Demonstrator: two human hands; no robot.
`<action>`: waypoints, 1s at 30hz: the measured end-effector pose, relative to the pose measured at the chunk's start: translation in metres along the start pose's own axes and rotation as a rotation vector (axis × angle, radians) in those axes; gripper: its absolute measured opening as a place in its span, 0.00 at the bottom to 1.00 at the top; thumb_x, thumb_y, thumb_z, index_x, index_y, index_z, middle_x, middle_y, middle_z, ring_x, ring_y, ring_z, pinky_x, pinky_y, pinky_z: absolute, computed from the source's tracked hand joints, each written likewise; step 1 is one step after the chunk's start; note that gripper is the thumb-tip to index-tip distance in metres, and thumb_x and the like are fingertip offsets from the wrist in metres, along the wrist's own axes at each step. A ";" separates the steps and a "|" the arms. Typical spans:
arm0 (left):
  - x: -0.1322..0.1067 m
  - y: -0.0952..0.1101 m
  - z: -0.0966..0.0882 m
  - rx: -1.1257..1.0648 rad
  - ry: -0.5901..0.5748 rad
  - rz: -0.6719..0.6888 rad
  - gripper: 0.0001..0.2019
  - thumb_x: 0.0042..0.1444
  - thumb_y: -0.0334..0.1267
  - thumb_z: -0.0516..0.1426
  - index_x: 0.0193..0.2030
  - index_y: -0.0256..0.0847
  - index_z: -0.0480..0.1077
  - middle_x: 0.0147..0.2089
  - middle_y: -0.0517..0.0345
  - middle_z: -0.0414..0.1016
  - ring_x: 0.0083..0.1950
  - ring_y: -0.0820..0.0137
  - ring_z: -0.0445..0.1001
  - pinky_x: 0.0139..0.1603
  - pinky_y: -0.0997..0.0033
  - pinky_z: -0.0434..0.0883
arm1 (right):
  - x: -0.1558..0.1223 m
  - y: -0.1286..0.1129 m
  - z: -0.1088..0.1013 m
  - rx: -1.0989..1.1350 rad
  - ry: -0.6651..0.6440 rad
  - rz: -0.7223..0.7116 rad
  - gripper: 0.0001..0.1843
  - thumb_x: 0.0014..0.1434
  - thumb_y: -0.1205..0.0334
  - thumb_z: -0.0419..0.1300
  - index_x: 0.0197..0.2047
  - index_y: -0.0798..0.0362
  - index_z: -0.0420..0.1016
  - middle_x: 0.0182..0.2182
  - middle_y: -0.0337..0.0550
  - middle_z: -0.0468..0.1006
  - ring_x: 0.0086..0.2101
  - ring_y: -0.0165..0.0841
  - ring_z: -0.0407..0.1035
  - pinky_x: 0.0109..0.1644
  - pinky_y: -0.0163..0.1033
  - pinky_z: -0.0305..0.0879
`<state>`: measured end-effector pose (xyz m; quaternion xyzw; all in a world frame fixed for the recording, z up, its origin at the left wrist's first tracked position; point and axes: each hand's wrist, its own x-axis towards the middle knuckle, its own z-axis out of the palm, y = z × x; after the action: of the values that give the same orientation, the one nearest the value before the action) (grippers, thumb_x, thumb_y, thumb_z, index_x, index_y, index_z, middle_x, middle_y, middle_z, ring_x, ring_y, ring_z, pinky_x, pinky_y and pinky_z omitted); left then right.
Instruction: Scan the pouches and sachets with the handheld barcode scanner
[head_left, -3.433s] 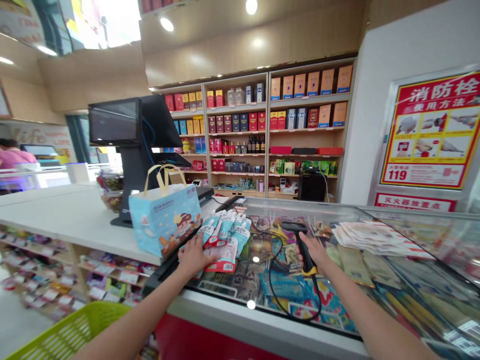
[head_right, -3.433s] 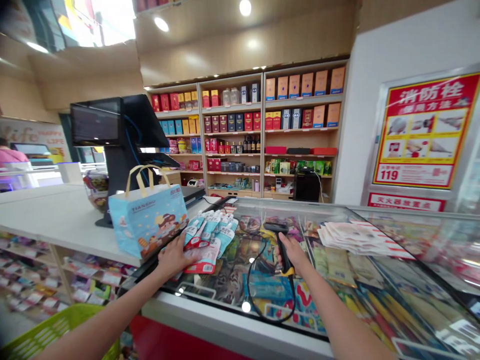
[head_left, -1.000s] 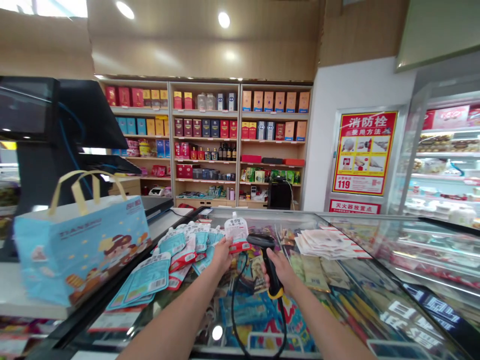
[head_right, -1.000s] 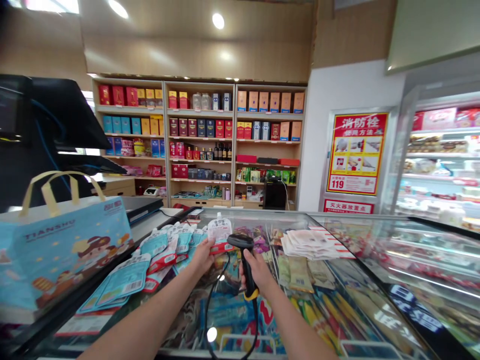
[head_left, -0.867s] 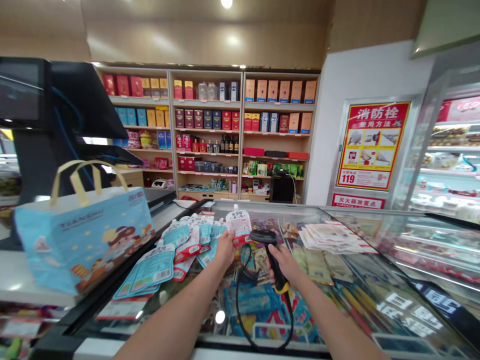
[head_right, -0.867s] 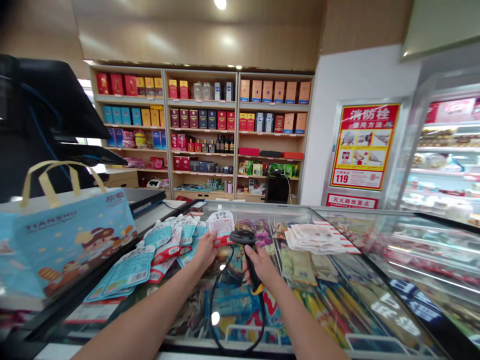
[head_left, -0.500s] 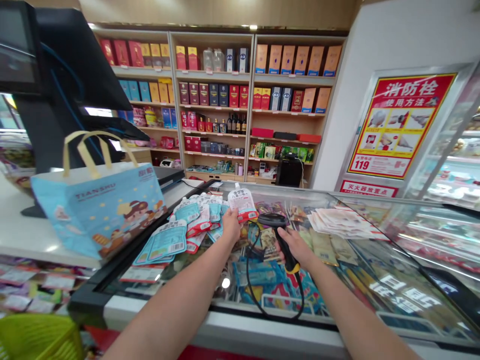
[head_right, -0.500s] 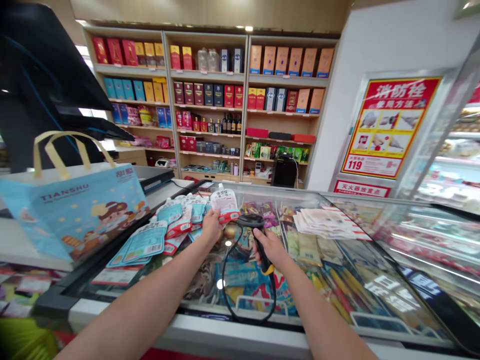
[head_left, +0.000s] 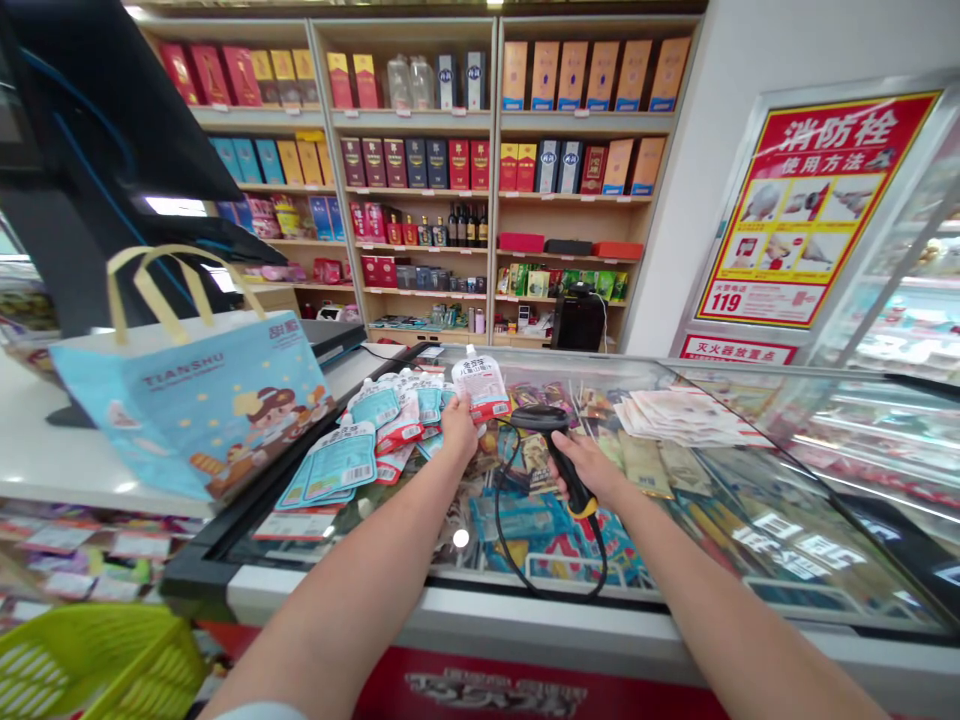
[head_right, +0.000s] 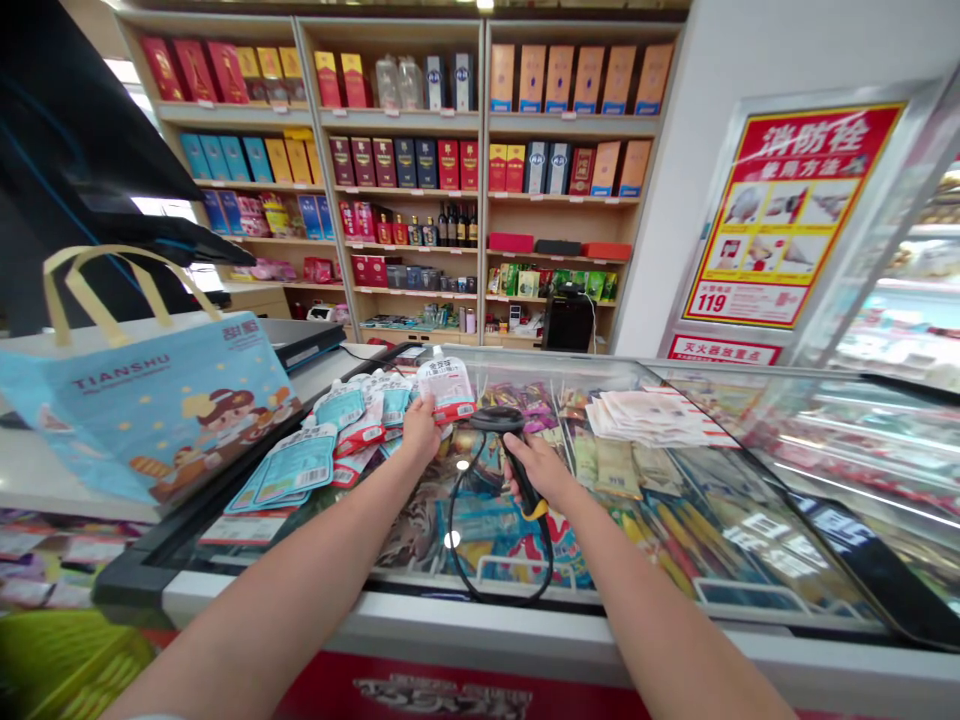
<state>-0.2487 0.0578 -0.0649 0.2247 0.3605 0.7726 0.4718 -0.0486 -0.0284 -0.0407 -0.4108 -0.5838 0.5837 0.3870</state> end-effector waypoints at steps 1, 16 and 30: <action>0.000 0.000 0.000 -0.003 0.003 0.000 0.06 0.55 0.36 0.55 0.39 0.39 0.68 0.31 0.58 0.76 0.29 0.72 0.75 0.36 0.67 0.74 | 0.000 0.000 0.000 0.000 0.001 -0.002 0.18 0.55 0.44 0.54 0.28 0.52 0.62 0.17 0.34 0.69 0.13 0.26 0.61 0.15 0.33 0.62; -0.005 0.004 0.002 -0.004 0.015 -0.009 0.03 0.55 0.36 0.56 0.34 0.40 0.68 0.29 0.61 0.76 0.28 0.73 0.75 0.33 0.71 0.73 | 0.005 0.006 -0.003 0.025 -0.002 0.010 0.19 0.54 0.43 0.55 0.28 0.52 0.64 0.16 0.34 0.69 0.13 0.26 0.61 0.15 0.32 0.63; -0.030 0.006 0.031 -0.001 -0.043 -0.205 0.03 0.52 0.26 0.54 0.32 0.36 0.67 0.24 0.60 0.71 0.22 0.75 0.71 0.25 0.74 0.73 | -0.001 -0.011 -0.018 0.082 0.108 0.005 0.18 0.57 0.45 0.53 0.29 0.52 0.61 0.14 0.33 0.68 0.12 0.25 0.61 0.14 0.30 0.61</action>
<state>-0.2176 0.0400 -0.0405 0.2029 0.3709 0.7154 0.5563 -0.0314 -0.0224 -0.0292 -0.4269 -0.5365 0.5852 0.4330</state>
